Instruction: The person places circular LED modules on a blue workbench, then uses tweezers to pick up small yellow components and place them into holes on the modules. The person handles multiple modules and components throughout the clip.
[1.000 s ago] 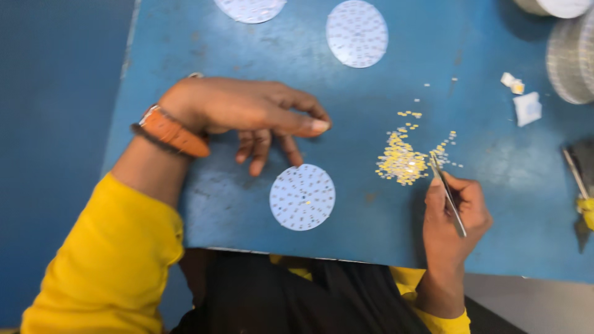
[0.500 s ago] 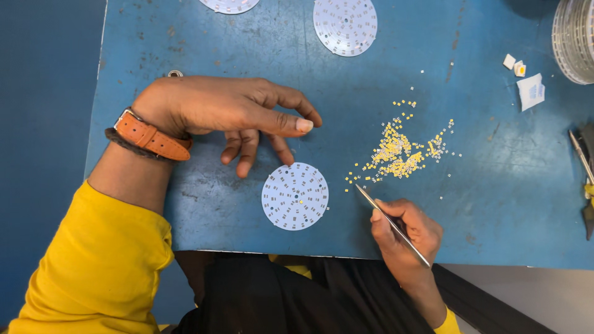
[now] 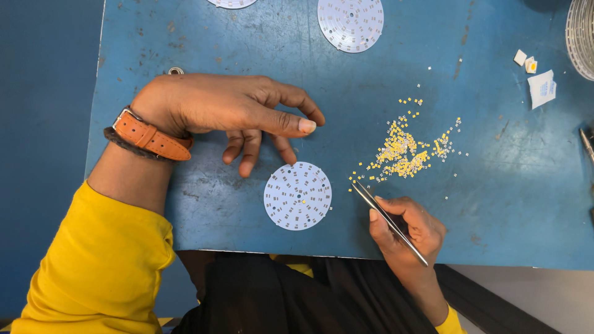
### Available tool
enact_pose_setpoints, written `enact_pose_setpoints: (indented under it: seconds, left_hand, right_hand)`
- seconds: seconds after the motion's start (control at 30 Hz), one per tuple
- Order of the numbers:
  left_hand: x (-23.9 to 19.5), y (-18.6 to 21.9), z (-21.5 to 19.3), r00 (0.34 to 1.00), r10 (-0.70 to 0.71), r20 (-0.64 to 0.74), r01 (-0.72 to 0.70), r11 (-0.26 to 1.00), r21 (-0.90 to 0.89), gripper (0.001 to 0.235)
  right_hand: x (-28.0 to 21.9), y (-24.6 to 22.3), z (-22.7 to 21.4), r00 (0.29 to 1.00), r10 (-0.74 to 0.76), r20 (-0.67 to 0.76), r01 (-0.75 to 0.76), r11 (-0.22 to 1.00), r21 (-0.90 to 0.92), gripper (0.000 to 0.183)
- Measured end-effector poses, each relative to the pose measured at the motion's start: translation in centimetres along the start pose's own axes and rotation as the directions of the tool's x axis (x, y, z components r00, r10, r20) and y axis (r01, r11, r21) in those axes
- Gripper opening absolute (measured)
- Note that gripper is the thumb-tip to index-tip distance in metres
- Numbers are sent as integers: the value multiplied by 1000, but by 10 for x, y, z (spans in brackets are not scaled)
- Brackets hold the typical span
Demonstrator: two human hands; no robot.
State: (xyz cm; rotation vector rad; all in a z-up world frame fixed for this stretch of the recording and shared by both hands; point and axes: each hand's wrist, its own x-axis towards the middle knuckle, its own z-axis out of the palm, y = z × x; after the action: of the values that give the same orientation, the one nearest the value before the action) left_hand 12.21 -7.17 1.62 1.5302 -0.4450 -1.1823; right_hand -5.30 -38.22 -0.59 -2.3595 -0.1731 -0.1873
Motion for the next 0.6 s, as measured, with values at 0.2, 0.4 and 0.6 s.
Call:
enact_pose_setpoints:
  seconds: [0.2,0.4,0.6]
  left_hand:
    - [1,0,-1,1000,-2,9,1,1000,5,79]
    - [-1,1,1,1000,23,-13,-22,999,38,78]
    - [-5,-3,2,998,54,-28,-54,999,9,75]
  right_hand:
    - [-2,3,1,999,-37,-4,37,998,-46,17]
    - [-5,5,-2,999,45,18,-45,999,11,14]
    - [5,5,1,909,-281,307,249,958,140,20]
